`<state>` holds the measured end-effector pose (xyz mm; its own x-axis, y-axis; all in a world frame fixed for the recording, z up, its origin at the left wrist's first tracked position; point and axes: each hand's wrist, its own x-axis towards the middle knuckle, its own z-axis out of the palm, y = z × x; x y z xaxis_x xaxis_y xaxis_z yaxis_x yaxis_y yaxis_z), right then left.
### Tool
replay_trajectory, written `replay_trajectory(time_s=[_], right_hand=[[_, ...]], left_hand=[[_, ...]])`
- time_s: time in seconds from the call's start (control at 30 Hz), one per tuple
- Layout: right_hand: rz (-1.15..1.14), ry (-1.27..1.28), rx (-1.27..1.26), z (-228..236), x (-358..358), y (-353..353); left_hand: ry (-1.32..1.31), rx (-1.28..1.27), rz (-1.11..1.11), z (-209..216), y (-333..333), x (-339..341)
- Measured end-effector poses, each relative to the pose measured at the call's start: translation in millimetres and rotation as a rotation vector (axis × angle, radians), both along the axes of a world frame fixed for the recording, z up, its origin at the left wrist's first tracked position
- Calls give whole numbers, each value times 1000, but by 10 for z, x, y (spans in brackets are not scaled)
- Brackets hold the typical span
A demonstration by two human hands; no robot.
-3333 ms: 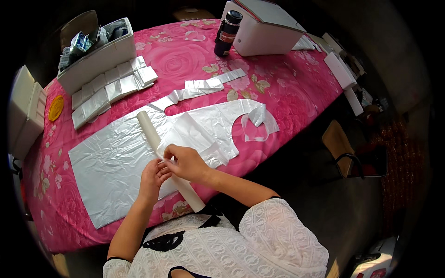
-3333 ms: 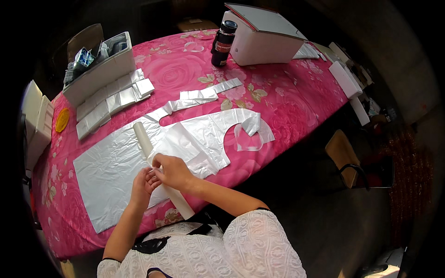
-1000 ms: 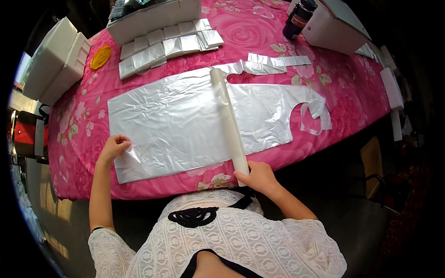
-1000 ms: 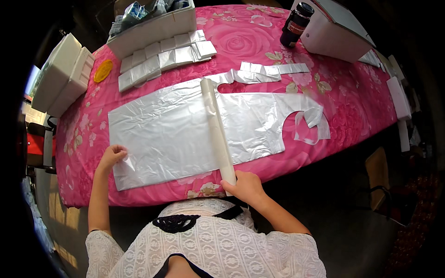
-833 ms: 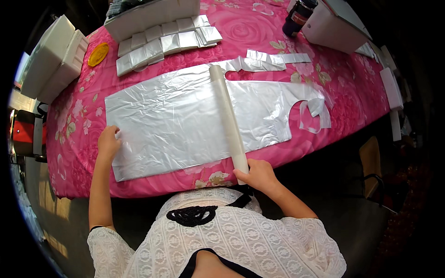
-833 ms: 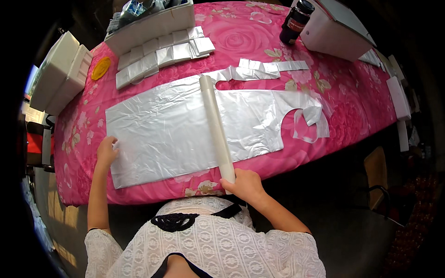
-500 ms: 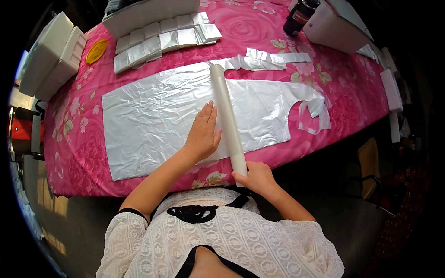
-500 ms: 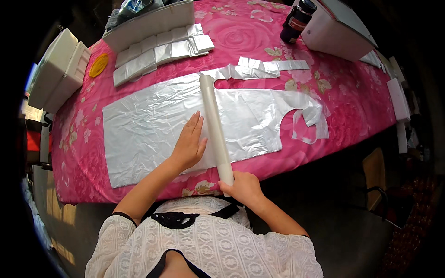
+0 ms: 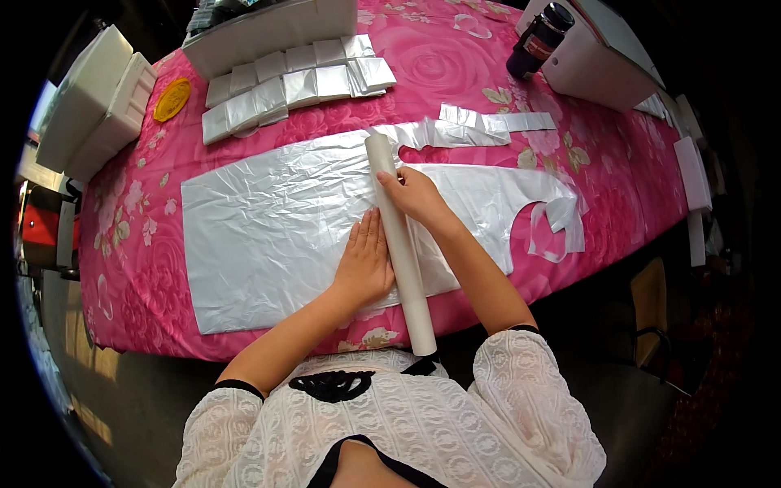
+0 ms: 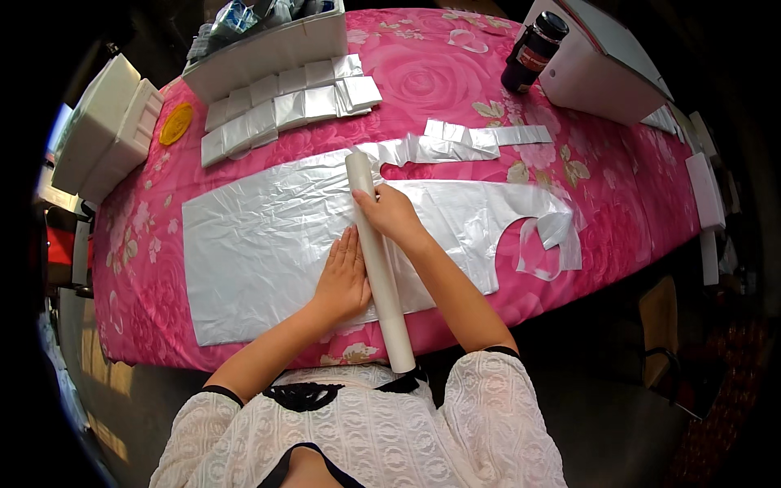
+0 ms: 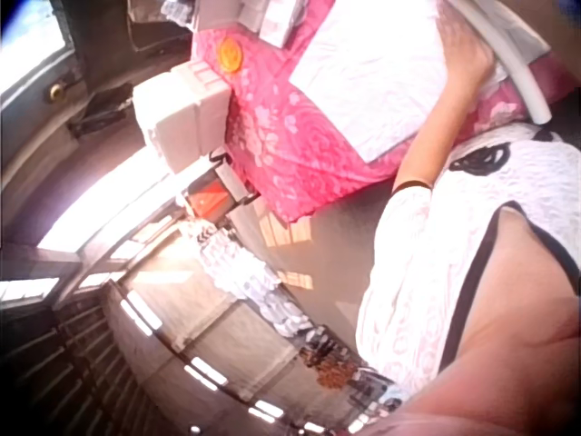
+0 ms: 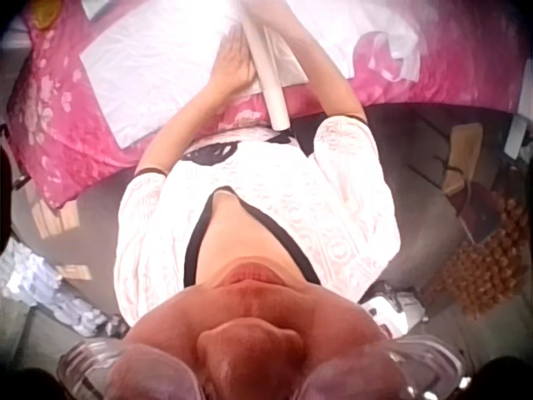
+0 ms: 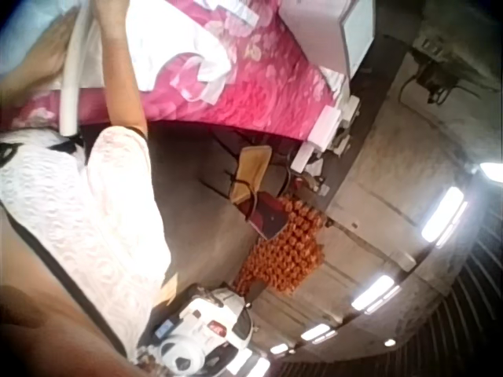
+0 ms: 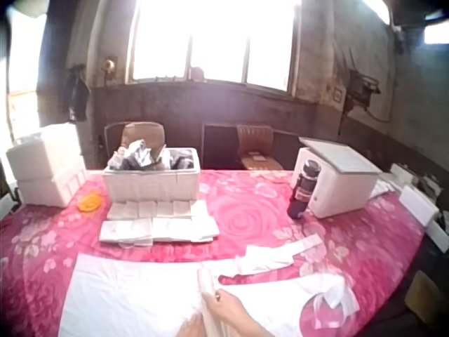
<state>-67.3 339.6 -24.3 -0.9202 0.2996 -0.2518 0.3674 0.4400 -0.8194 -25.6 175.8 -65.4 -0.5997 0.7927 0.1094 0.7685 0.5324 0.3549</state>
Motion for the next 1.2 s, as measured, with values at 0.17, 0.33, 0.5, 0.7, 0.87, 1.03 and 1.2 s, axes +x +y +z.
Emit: replay_trajectory(time_s=[0.17,0.33,0.5,0.7,0.87,1.03,1.2], right_hand=[[-161,65,-903,-279,-572,265],[-441,483,-1362,-361,-749,1090],[-761,705,-1260,-47,-542,2588],[-686,866,-1056,596,-402,2982],[-227,810,-922,971,-616,910],[359,563,-611,336,-635,-1592],[667,308,-224,-31,-530,-3032]], left_hand=[[-51,1,11,24,24,7],[-30,-1,17,38,14,5],[-29,-20,28,54,14,18],[-81,15,16,56,26,19],[-38,44,42,-1,-10,26],[27,114,-31,-36,-59,-19],[47,73,42,-211,109,12]])
